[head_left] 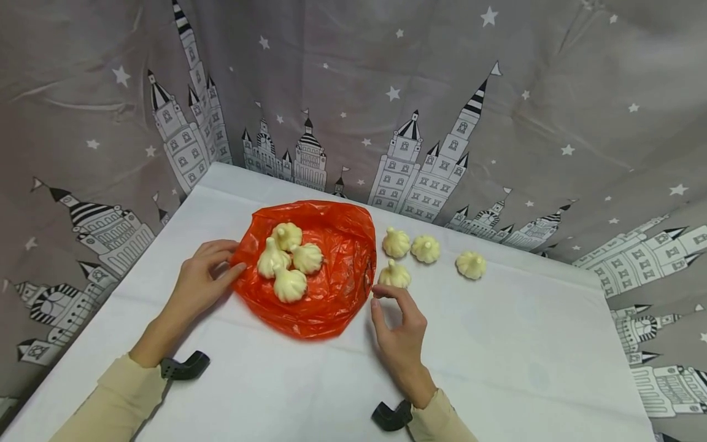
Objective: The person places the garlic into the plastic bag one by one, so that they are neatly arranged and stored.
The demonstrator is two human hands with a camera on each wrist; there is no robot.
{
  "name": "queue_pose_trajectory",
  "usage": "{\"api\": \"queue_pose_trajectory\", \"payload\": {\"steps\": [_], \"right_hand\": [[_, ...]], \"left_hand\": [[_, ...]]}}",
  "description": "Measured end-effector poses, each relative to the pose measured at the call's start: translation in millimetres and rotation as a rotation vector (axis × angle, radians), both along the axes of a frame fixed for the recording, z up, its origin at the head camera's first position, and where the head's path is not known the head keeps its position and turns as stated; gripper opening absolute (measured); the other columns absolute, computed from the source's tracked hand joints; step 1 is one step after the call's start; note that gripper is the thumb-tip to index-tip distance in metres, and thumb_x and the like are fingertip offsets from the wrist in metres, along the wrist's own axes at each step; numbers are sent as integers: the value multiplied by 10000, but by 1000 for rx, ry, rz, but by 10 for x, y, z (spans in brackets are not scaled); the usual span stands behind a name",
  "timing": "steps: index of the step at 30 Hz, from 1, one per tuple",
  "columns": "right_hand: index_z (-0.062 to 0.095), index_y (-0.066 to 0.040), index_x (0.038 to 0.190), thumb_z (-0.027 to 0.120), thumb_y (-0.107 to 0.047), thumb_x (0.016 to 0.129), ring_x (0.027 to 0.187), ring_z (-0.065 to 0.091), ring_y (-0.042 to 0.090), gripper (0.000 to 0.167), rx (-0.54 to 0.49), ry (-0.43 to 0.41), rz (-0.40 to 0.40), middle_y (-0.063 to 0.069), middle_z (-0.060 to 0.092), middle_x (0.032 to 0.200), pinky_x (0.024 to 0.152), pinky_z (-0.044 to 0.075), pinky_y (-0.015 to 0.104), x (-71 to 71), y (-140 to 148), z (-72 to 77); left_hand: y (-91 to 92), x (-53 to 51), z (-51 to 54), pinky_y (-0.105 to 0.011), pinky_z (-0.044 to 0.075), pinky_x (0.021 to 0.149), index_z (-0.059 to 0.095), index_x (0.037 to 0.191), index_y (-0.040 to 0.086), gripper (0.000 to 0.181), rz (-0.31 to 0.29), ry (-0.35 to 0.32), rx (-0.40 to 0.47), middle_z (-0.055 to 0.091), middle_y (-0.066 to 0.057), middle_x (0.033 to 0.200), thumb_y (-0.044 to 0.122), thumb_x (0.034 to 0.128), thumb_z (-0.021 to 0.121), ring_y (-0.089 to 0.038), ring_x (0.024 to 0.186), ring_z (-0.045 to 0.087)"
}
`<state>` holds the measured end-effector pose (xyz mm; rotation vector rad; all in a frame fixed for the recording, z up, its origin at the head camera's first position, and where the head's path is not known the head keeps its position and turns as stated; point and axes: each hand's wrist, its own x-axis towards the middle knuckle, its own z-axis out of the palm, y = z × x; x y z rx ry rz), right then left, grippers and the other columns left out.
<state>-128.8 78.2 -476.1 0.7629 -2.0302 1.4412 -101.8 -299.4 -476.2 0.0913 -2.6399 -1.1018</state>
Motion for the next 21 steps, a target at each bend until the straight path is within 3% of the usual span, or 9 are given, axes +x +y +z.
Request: {"api": "queue_pose_trajectory", "payload": {"steps": [3, 8, 15, 18, 21], "right_hand": [[725, 22, 1124, 723, 105, 878, 922, 716, 255, 260, -23, 5, -19, 142, 761, 1026, 937, 538, 232, -1, 1, 14], [719, 63, 1067, 692, 150, 872, 886, 699, 263, 216, -67, 29, -48, 184, 750, 978, 896, 540, 238, 1, -27, 111], [711, 76, 1103, 694, 144, 886, 926, 690, 306, 228, -111, 49, -173, 208, 743, 1021, 902, 529, 253, -139, 135, 80], [707, 56, 1165, 732, 99, 892, 974, 686, 324, 278, -91, 18, -237, 192, 743, 1084, 931, 521, 283, -234, 260, 10], [684, 6, 1273, 782, -17, 912, 1076, 672, 317, 375, -48, -76, -271, 144, 730, 1202, 1003, 494, 325, -303, 341, -77]], "left_hand": [[0, 5, 1, -38, 382, 1028, 782, 1043, 36, 174, 2, 1, 2, 654, -157, 1400, 197, 978, 765, -359, 1379, 526], [-9, 5, 9, -40, 378, 1034, 782, 1042, 39, 170, 3, 6, -10, 654, -158, 1402, 195, 975, 768, -362, 1381, 525], [8, 10, 30, -231, 483, 1061, 780, 1022, 31, 159, 4, 6, 8, 655, -172, 1395, 180, 963, 783, -369, 1378, 526], [10, 3, 15, -237, 475, 1060, 779, 1021, 38, 161, 4, -1, -3, 651, -165, 1404, 190, 969, 777, -365, 1383, 524], [2, -9, 3, -213, 476, 1065, 778, 1025, 36, 163, 2, 2, -13, 650, -165, 1407, 191, 974, 769, -367, 1381, 527]]}}
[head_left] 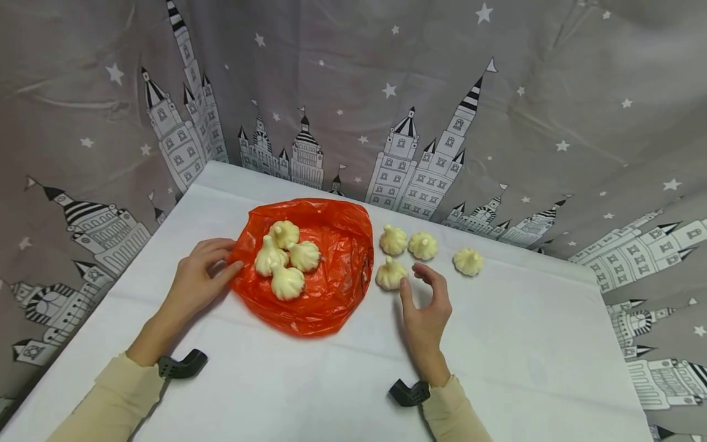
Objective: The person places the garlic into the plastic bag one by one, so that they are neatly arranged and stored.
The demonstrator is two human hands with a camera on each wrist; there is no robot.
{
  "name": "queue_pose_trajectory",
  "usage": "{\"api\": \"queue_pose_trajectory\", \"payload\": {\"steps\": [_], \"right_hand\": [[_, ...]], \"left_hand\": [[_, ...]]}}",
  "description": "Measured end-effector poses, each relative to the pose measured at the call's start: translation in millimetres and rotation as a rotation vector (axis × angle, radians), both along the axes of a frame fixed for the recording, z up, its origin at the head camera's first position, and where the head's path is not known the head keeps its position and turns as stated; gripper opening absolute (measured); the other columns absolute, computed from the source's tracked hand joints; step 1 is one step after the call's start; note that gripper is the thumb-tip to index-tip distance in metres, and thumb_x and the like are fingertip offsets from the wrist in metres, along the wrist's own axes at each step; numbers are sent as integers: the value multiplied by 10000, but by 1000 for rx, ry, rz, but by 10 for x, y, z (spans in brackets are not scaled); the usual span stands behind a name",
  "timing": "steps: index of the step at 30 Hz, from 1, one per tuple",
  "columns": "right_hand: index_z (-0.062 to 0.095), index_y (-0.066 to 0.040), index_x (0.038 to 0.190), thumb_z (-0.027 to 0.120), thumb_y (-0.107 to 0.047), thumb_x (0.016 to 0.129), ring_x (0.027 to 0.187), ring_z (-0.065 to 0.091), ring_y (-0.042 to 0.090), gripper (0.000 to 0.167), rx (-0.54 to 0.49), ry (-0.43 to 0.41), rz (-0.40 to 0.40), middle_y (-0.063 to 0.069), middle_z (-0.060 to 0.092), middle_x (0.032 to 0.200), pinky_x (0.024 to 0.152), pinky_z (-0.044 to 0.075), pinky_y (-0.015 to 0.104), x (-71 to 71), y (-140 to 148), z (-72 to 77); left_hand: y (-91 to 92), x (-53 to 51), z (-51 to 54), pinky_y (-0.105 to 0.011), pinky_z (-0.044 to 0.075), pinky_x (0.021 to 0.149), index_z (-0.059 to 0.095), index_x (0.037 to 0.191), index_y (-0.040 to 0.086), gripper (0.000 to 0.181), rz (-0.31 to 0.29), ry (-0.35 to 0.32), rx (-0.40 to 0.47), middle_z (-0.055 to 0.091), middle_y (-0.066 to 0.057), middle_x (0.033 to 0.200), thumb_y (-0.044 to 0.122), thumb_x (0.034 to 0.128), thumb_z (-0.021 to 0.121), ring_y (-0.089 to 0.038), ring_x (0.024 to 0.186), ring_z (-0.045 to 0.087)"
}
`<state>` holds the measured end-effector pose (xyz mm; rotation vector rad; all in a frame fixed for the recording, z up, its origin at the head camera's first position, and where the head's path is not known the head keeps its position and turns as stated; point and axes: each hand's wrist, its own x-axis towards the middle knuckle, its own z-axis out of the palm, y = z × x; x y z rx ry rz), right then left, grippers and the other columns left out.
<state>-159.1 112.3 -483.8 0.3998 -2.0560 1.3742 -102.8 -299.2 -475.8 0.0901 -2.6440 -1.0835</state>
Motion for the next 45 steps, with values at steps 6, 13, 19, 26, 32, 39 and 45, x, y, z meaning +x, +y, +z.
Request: {"api": "queue_pose_trajectory", "payload": {"steps": [6, 13, 19, 26, 32, 39, 45], "right_hand": [[608, -46, 1416, 864, -235, 877, 1254, 610, 307, 626, 108, -251, 10, 101, 661, 1374, 1122, 421, 444, -24, 1, -55], [583, -44, 1449, 881, -294, 858, 1339, 589, 309, 707, 178, -278, 31, 129, 661, 1387, 1160, 420, 503, -43, -46, -66], [581, -77, 1449, 886, -274, 849, 1363, 586, 290, 701, 192, -298, 37, 116, 655, 1406, 1178, 424, 467, -66, -61, -74], [614, -76, 1399, 877, -221, 847, 1353, 603, 302, 629, 198, -284, 31, 128, 670, 1372, 1158, 450, 481, -67, -65, -76], [627, -68, 1361, 893, -227, 829, 1295, 638, 270, 616, 161, -261, 24, 102, 687, 1336, 1132, 478, 454, -72, -56, -85], [634, -38, 1335, 897, -174, 820, 1196, 669, 238, 594, 104, -225, -6, 90, 706, 1292, 1019, 543, 382, -34, -37, -80], [641, -84, 1343, 898, -210, 838, 1196, 676, 227, 580, 74, -184, 24, 49, 712, 1288, 1018, 535, 378, -6, -94, -60]], "left_hand": [[-18, -9, -15, -58, 399, 1027, 778, 1038, 29, 180, -5, 1, 18, 648, -169, 1403, 198, 980, 762, -370, 1378, 526], [-20, -11, -23, -196, 462, 1060, 778, 1037, 34, 168, 4, -10, 14, 645, -160, 1410, 191, 980, 762, -360, 1381, 525], [-20, -12, -6, -172, 459, 1052, 776, 1033, 30, 175, -3, -4, 9, 647, -171, 1405, 196, 982, 760, -370, 1373, 528], [-28, -5, 4, -46, 389, 1016, 778, 1037, 25, 183, -1, 6, 14, 653, -173, 1396, 198, 979, 762, -369, 1369, 530], [-14, 7, 7, -148, 446, 1055, 779, 1038, 18, 182, 4, 14, 16, 654, -179, 1395, 189, 975, 767, -373, 1367, 531], [21, -2, -23, -218, 461, 1064, 777, 1043, 29, 178, -3, -1, 24, 649, -163, 1404, 195, 979, 764, -362, 1382, 525], [9, 0, -6, -104, 418, 1040, 782, 1052, 28, 183, -8, -2, 21, 648, -166, 1406, 196, 978, 764, -367, 1384, 520]]}}
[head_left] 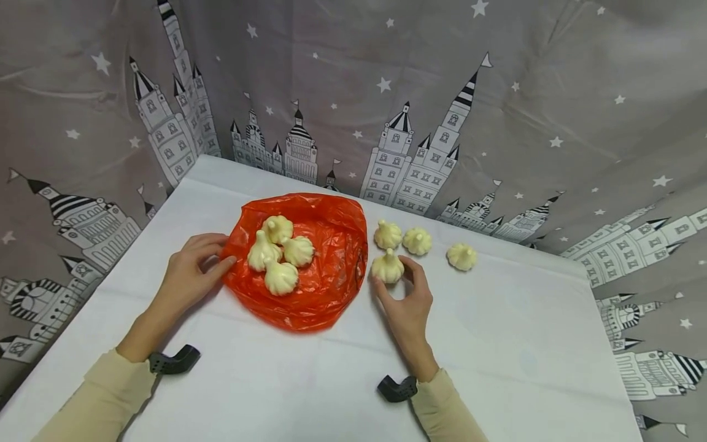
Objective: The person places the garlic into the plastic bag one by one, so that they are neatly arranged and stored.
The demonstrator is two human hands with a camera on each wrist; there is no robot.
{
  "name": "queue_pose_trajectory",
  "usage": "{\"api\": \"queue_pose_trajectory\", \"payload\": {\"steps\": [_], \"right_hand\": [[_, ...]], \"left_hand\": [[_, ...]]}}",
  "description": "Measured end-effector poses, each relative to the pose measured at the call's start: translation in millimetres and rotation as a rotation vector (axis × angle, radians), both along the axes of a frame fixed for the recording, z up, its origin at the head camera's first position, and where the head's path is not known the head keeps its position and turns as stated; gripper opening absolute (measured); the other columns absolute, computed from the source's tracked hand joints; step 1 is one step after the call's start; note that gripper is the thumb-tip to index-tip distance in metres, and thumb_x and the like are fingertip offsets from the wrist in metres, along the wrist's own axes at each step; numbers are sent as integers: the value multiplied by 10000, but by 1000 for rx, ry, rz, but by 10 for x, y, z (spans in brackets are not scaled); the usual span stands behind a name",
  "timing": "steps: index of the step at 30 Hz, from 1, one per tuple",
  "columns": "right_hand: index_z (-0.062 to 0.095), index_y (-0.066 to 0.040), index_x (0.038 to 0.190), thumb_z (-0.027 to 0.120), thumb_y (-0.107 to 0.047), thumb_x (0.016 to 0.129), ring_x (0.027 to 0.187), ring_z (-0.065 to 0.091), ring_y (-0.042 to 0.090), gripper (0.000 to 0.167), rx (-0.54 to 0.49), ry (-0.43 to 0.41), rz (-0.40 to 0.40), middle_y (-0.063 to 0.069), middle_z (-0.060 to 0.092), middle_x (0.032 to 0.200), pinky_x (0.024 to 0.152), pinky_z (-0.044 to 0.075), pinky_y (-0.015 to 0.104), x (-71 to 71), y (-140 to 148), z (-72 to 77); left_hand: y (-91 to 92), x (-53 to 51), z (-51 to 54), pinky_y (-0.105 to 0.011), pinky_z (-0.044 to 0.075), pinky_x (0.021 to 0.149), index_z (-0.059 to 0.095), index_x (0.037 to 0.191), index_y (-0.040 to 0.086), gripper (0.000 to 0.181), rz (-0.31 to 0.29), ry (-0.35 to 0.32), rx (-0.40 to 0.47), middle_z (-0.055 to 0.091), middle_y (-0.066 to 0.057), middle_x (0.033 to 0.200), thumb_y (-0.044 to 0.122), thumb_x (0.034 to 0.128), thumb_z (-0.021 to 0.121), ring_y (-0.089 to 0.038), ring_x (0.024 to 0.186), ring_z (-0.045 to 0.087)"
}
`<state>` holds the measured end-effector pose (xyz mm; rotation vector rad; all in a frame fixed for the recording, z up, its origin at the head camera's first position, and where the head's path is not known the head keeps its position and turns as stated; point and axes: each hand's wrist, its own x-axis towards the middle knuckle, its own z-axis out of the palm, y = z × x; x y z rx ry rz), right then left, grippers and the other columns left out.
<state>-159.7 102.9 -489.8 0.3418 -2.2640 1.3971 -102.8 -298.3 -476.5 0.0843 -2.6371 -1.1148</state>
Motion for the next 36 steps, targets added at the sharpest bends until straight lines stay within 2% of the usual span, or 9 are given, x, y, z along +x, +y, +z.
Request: {"api": "queue_pose_trajectory", "payload": {"steps": [6, 12, 17, 22, 26, 27, 32, 34, 36], "right_hand": [[634, -89, 1358, 901, -221, 836, 1176, 679, 239, 601, -13, 48, 59, 46, 708, 1282, 1013, 527, 450, 21, -112, 34], [623, -75, 1365, 885, -253, 840, 1212, 656, 219, 613, 32, 75, 128, 45, 692, 1303, 1045, 518, 450, 66, -271, 140], [620, -52, 1358, 874, -277, 851, 1230, 639, 226, 610, 83, 70, 206, 52, 682, 1301, 1060, 523, 486, 96, -422, 187], [618, -66, 1345, 875, -272, 842, 1210, 644, 236, 601, 118, 55, 234, 57, 687, 1277, 1049, 531, 491, 100, -532, 212], [623, -90, 1338, 877, -314, 836, 1171, 637, 220, 606, 162, 32, 250, 46, 692, 1259, 1007, 515, 453, 106, -626, 238], [624, -93, 1338, 876, -329, 836, 1167, 631, 214, 609, 173, 27, 254, 40, 692, 1259, 1001, 505, 443, 107, -649, 240], [623, -107, 1325, 873, -374, 837, 1166, 610, 186, 609, 232, 29, 279, 12, 695, 1241, 1045, 462, 434, 117, -745, 213], [626, -109, 1313, 878, -377, 833, 1158, 606, 182, 605, 253, 36, 289, 7, 697, 1220, 1063, 449, 438, 121, -771, 191], [627, -107, 1305, 882, -378, 830, 1155, 602, 180, 604, 277, 38, 299, 2, 696, 1208, 1076, 440, 441, 122, -788, 165]], "left_hand": [[-6, 2, 24, -301, 485, 1044, 779, 1041, 22, 180, -1, 2, 6, 649, -171, 1399, 189, 974, 769, -370, 1377, 523], [-8, -2, 8, -38, 376, 1008, 776, 1029, 22, 171, 1, 15, 8, 654, -173, 1391, 184, 974, 768, -373, 1369, 529], [-3, -7, 7, 11, 337, 975, 775, 1026, 22, 170, 0, 14, 12, 653, -175, 1392, 184, 975, 766, -374, 1370, 526], [-2, -15, 13, -39, 384, 1008, 776, 1023, 26, 171, -1, 7, 4, 652, -171, 1396, 190, 975, 768, -370, 1373, 526], [-3, -24, 34, -146, 433, 1049, 779, 1037, 20, 181, 6, -4, 3, 651, -166, 1400, 188, 970, 774, -361, 1383, 520], [-2, -26, 39, -116, 416, 1042, 779, 1041, 19, 182, 8, -7, 4, 651, -164, 1401, 186, 968, 776, -357, 1386, 518], [-2, -21, 40, -269, 483, 1054, 780, 1045, 24, 190, 10, -15, -7, 648, -164, 1406, 200, 975, 768, -361, 1387, 517], [-3, -12, 38, -265, 492, 1055, 780, 1040, 32, 191, 7, -18, -12, 646, -163, 1409, 213, 982, 760, -366, 1387, 514], [-5, -5, 32, -178, 466, 1048, 780, 1037, 37, 189, 6, -21, -14, 644, -160, 1411, 218, 986, 755, -367, 1391, 511]]}}
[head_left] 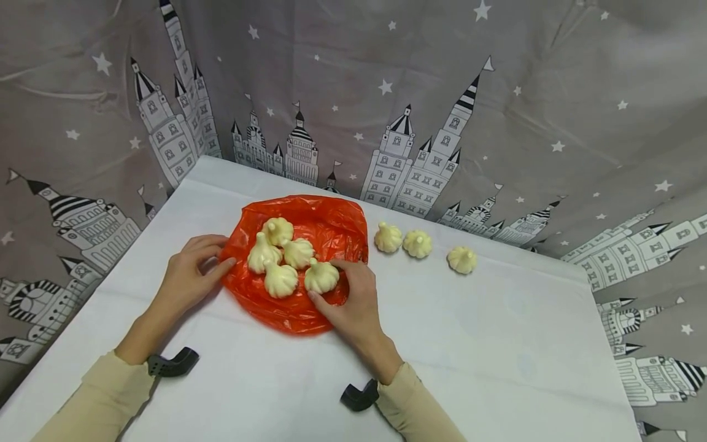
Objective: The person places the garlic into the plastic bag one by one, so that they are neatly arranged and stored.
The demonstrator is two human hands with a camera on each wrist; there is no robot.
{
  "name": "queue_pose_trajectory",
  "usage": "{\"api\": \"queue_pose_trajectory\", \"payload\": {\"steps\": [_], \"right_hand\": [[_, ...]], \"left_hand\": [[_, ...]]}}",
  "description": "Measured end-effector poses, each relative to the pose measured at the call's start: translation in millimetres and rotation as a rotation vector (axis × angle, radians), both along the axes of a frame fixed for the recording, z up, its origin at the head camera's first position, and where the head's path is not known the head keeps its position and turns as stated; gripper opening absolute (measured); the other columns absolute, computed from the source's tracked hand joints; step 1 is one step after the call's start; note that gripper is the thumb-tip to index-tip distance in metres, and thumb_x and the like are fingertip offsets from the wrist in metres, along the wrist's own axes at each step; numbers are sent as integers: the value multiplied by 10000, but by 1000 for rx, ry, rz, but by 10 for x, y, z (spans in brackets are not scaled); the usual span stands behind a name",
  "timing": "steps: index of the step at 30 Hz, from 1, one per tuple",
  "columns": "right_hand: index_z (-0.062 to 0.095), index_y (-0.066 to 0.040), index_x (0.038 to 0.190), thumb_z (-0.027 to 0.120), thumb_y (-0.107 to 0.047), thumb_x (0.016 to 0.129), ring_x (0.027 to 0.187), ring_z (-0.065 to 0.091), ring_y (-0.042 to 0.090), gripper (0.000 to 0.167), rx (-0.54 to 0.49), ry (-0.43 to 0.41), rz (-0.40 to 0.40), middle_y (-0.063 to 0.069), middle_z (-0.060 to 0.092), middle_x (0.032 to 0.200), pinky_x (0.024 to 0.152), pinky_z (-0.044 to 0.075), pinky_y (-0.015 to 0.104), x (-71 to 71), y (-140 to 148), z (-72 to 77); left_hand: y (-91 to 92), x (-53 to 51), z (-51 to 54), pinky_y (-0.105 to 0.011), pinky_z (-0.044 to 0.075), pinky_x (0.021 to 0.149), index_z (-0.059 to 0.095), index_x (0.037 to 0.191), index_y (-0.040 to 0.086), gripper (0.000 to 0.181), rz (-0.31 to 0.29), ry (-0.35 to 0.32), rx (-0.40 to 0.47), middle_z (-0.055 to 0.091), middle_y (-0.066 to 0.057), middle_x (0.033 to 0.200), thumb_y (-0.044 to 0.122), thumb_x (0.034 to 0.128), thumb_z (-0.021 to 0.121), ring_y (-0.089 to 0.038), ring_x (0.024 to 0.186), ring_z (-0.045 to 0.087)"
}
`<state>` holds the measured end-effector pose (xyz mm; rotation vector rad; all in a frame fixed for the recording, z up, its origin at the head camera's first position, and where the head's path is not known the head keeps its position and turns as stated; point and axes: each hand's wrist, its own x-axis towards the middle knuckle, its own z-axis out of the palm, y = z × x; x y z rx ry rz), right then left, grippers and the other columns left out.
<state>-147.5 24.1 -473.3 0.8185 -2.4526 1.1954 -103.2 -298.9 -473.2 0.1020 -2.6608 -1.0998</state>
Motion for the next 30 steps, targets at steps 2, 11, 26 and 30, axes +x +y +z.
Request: {"api": "queue_pose_trajectory", "payload": {"steps": [2, 11, 26, 30], "right_hand": [[625, -115, 1303, 885, -386, 830, 1166, 592, 181, 604, 29, -9, 10, -4, 692, 1212, 1100, 425, 443, 5, -4, -24], [617, -134, 1329, 889, -403, 842, 1208, 582, 198, 620, 93, -33, 45, -5, 687, 1257, 1162, 392, 438, -4, 10, -102], [644, -123, 1310, 904, -419, 826, 1196, 627, 187, 623, 70, 23, 87, 1, 711, 1235, 1179, 398, 483, -14, -3, -117], [627, -92, 1350, 897, -410, 835, 1215, 595, 218, 662, 53, 15, 72, 4, 689, 1272, 1118, 441, 445, 0, 14, -119]], "left_hand": [[4, 2, -5, -77, 411, 1029, 779, 1035, 38, 185, -1, 4, 3, 645, -158, 1412, 215, 986, 754, -365, 1392, 511], [4, -7, -23, 24, 319, 966, 778, 1043, 23, 187, -11, 32, 12, 651, -169, 1400, 197, 975, 768, -375, 1378, 523], [-22, -4, -38, 32, 319, 956, 767, 1016, 19, 171, -17, 36, 22, 645, -178, 1403, 186, 981, 760, -384, 1371, 522], [-13, -5, -47, 24, 325, 963, 773, 1023, 28, 181, -17, 30, 21, 645, -169, 1405, 204, 983, 760, -376, 1374, 521]]}}
